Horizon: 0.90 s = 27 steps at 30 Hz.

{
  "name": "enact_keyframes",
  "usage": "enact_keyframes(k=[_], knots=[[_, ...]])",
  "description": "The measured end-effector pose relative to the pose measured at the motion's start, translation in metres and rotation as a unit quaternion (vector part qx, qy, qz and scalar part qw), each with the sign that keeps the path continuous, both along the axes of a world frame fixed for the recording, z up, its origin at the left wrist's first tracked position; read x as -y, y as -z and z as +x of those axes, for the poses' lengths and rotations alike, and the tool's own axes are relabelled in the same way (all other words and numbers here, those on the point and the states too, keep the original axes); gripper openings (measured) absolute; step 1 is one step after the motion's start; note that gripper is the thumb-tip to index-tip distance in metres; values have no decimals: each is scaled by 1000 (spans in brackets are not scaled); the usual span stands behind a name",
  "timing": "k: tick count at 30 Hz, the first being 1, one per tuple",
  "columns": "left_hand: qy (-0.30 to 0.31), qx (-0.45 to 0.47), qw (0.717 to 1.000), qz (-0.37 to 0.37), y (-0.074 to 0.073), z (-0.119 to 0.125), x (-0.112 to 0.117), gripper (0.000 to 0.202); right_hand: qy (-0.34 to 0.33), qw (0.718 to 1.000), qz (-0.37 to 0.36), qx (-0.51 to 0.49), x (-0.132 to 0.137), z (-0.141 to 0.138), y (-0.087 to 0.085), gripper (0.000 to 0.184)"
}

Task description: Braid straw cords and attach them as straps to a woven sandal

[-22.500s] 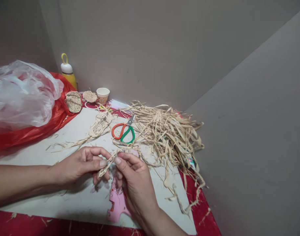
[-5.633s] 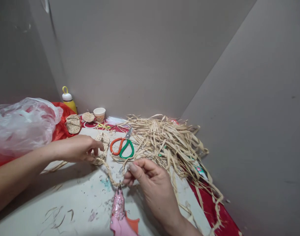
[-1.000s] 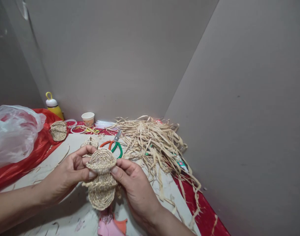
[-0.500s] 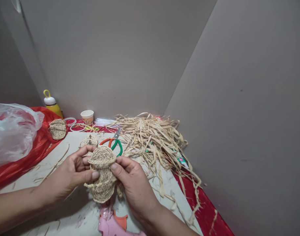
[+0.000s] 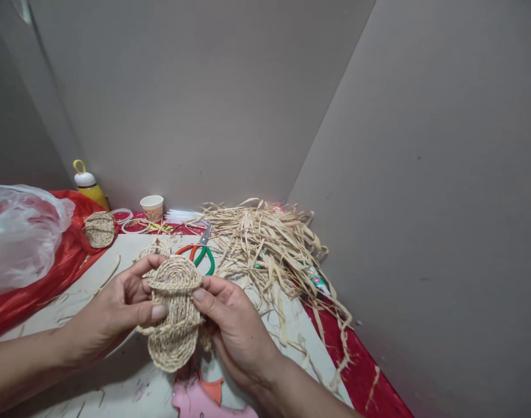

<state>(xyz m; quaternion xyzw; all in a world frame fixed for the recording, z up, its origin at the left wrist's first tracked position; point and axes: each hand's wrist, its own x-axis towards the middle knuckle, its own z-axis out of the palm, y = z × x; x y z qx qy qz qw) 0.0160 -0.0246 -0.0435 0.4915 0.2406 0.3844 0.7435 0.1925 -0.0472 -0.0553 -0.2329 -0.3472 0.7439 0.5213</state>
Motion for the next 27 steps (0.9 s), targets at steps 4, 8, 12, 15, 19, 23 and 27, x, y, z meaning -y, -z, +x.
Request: enact_keyframes(k=[4,8,12,15,19,23,27], knots=[[-3,-3,1000,-1,1,0,-2,44,9,1000,-1,3,-2,2,2,13],[-29,-28,999,0,1,-1,-4,43,44,998,-12,32,-3,5,6,18],[-45,-45,998,-1,-1,-1,-4,39,74,995,-11,64,-3,5,6,23],[-51,-46,998,-3,-3,-2,-4,39,75,995,-4,70,-3,4,5,22],[-48,-44,998,-7,-3,-3,-4,39,71,994,10,82,-3,4,5,24],[-48,-40,998,0,-4,-3,-4,34,89,990,33,108,-4,5,5,25],[-50,-33,998,8,-4,-3,-3,29,103,987,41,116,-4,5,6,25]])
